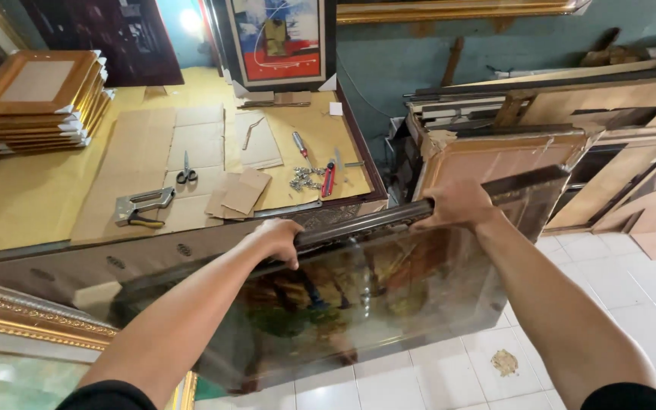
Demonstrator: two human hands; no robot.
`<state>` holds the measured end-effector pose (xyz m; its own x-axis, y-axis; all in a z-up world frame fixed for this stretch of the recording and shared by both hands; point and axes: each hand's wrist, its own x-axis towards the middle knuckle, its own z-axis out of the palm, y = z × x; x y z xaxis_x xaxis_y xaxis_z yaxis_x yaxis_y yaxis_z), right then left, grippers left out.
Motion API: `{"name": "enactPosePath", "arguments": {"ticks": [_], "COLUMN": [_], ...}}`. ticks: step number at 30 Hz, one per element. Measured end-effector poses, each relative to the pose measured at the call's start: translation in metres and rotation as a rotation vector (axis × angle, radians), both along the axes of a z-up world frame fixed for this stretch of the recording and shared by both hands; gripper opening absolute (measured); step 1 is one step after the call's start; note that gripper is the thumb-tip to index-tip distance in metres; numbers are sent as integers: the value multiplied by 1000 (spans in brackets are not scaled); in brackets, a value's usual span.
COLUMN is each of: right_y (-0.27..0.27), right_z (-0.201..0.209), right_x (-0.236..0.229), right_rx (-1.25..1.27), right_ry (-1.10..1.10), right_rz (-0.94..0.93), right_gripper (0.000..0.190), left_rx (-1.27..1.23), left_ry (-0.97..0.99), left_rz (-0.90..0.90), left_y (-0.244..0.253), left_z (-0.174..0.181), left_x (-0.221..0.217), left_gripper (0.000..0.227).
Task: Attaching cardboard backing to the rear of a picture frame using a manual staple gun.
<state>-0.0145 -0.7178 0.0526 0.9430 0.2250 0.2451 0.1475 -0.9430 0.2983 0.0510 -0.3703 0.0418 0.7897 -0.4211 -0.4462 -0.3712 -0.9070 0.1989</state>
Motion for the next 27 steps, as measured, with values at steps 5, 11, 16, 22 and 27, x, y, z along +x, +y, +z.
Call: {"name": "enactPosePath", "arguments": {"ticks": [5, 11, 16, 22, 27], "right_y": [53, 97, 127, 170, 238], "right_z": [42, 40, 7, 6, 32], "right_x": [-9, -13, -8, 5, 11], "right_rx": [-45, -179, -212, -240, -163], "right_ry": [106, 176, 247, 282, 225], "right_rz": [33, 69, 154, 151, 220], "right_gripper": [57, 50, 47, 44, 48], "left_rx": [-106, -193, -196, -434, -815], "left_ry": [50, 75, 147, 53, -42], "left_rz": [58, 170, 119, 91, 77], "left_y": [28, 44, 47, 29, -10], "left_z": [-46, -73, -50, 54, 93], "left_x": [-16, -39, -39, -49, -44], "left_gripper": [69, 72, 54, 45, 57]}}
